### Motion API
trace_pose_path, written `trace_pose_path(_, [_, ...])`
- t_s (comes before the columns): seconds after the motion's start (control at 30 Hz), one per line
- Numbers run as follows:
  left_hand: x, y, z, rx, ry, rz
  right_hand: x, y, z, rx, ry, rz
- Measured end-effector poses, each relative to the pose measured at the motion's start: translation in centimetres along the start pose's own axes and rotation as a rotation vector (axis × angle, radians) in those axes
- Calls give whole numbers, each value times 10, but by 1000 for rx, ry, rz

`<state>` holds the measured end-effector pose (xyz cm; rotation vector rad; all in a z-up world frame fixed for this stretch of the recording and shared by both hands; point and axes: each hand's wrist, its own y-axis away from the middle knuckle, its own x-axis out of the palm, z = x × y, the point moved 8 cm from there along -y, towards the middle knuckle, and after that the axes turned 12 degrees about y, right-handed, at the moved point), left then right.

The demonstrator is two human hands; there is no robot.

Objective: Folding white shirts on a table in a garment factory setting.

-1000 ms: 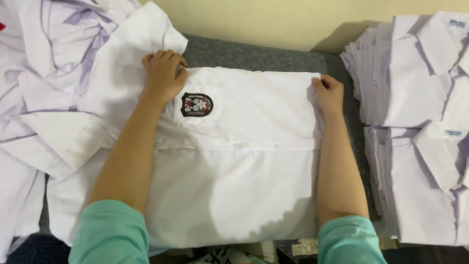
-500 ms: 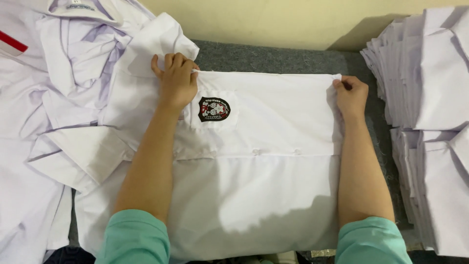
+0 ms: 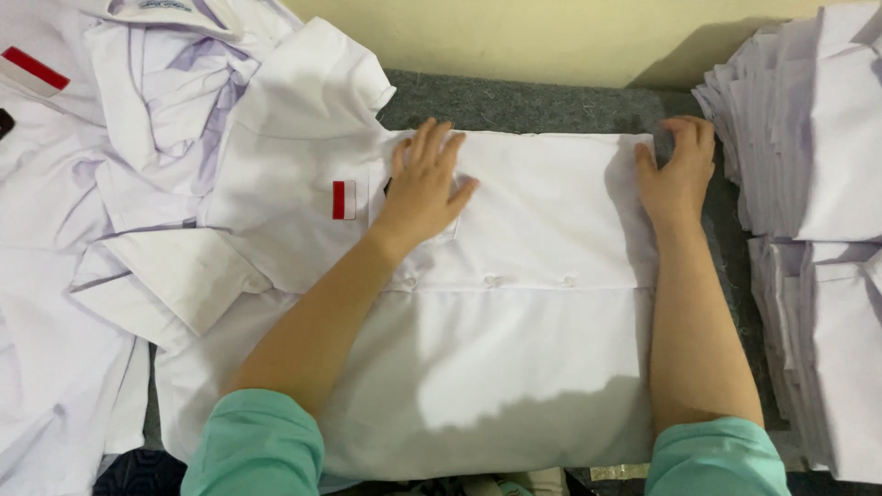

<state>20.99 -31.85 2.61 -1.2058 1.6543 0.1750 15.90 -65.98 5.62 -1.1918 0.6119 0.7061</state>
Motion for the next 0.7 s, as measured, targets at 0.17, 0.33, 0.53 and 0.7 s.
trace_pose_path(0.17, [25,12,-13,-97,94,297,0,15,93,3,-4,491])
trace_pose_path(0.33, [16,17,5,-377,83,405,61,34,53,87,347,902])
trace_pose_path(0.53, [9,17,50,-535,43,348,50,30,39,214,387,833])
trace_pose_path(0.7, [6,18,49,-552,-27,362,47,31,22,270,370,836])
